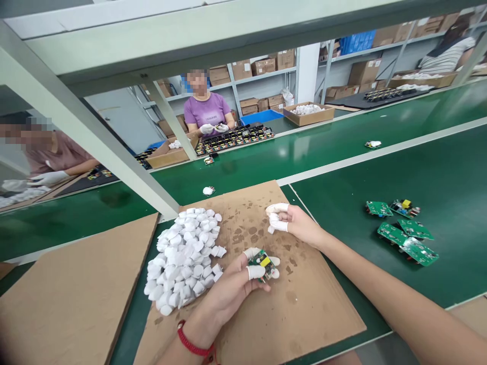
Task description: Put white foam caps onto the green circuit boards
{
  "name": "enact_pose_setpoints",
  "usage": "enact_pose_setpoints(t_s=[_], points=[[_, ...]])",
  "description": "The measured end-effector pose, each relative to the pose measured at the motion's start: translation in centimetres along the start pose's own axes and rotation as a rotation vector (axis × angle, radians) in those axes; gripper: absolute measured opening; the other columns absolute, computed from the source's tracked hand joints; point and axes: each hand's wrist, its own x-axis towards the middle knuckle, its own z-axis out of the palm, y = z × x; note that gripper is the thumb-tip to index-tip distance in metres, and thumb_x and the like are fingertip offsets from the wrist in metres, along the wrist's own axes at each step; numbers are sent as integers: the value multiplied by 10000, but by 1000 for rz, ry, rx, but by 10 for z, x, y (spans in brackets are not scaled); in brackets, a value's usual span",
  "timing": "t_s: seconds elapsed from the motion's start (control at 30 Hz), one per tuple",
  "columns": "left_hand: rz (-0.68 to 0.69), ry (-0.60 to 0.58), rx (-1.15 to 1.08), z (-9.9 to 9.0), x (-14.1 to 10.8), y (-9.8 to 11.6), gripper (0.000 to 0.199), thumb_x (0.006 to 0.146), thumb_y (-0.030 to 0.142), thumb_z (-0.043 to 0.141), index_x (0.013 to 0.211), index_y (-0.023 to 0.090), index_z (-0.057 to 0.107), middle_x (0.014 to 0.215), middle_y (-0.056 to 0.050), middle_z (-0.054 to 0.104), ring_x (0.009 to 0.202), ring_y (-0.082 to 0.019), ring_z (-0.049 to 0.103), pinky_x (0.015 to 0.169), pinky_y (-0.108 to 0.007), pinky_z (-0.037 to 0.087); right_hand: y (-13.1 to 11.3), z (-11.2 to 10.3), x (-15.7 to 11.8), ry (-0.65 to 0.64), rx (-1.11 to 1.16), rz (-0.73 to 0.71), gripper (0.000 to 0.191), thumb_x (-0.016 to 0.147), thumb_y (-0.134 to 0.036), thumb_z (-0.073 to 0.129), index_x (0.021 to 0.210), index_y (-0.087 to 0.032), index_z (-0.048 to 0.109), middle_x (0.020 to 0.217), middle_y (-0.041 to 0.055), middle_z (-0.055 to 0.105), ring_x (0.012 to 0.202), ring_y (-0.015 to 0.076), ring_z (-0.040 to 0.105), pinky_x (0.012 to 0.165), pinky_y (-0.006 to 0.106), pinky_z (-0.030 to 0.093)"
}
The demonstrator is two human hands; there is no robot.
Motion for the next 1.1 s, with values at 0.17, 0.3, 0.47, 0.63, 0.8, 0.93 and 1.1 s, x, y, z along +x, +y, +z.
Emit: enact_pose_setpoints(t_s=[0.17, 0.3, 0.47, 0.63, 0.8, 0.93, 1.1], points=[[86, 199, -57, -4, 6, -1, 156, 750, 134, 521, 906, 130, 525, 1015, -121, 600, 772, -169, 606, 520, -233, 432, -8, 5, -9, -112, 146, -36, 244, 751, -288, 666, 936, -197, 535, 953, 37, 588, 810, 154, 607, 758, 312, 465], [94, 202, -122, -5, 7, -1, 176, 784, 169, 523, 956, 141, 546, 954, -88, 578, 758, -157, 584, 528, -230, 437, -5, 6, -11, -178, 163, -55, 251, 811, -271, 619, 1027, -192, 519, 890, 32, 616, 727, 134, 614, 725, 298, 459], [107, 100, -225, -1, 3, 2, 154, 775, 134, 524, 913, 138, 593, 944, -79, 562, 798, -150, 539, 639, -282, 497, -5, 9, -9, -80, 165, -63, 291, 777, -312, 656, 973, -197, 475, 721, -12, 619, 566, 108, 555, 605, 262, 420], [60, 2, -131, 5, -2, 4, 270, 739, 206, 643, 1001, 156, 600, 1016, -84, 581, 854, -174, 582, 781, -346, 494, -10, 7, -5, 150, 248, -12, 270, 717, -317, 698, 862, -188, 510, 810, 19, 627, 591, 97, 509, 625, 256, 408], [66, -79, -60, 5, -2, 4, 452, 679, 301, 723, 1066, 125, 570, 906, -95, 619, 713, -160, 605, 675, -315, 485, -10, 2, -3, 230, 326, 25, 368, 620, -359, 744, 922, -202, 606, 894, 30, 596, 671, 112, 488, 624, 249, 415], [117, -42, -68, 2, -1, 4, 346, 640, 293, 753, 917, 116, 648, 857, -75, 618, 694, -137, 583, 669, -284, 466, -10, 3, -6, 194, 302, 65, 379, 607, -314, 764, 942, -189, 640, 832, 28, 609, 595, 85, 446, 544, 223, 372], [166, -92, -76, 0, -2, 3, 334, 651, 289, 745, 951, 162, 672, 899, -52, 630, 813, -146, 559, 761, -264, 422, -13, 10, -11, 3, 97, 82, 344, 701, -374, 693, 984, -185, 638, 867, 53, 637, 651, 124, 511, 613, 262, 422]])
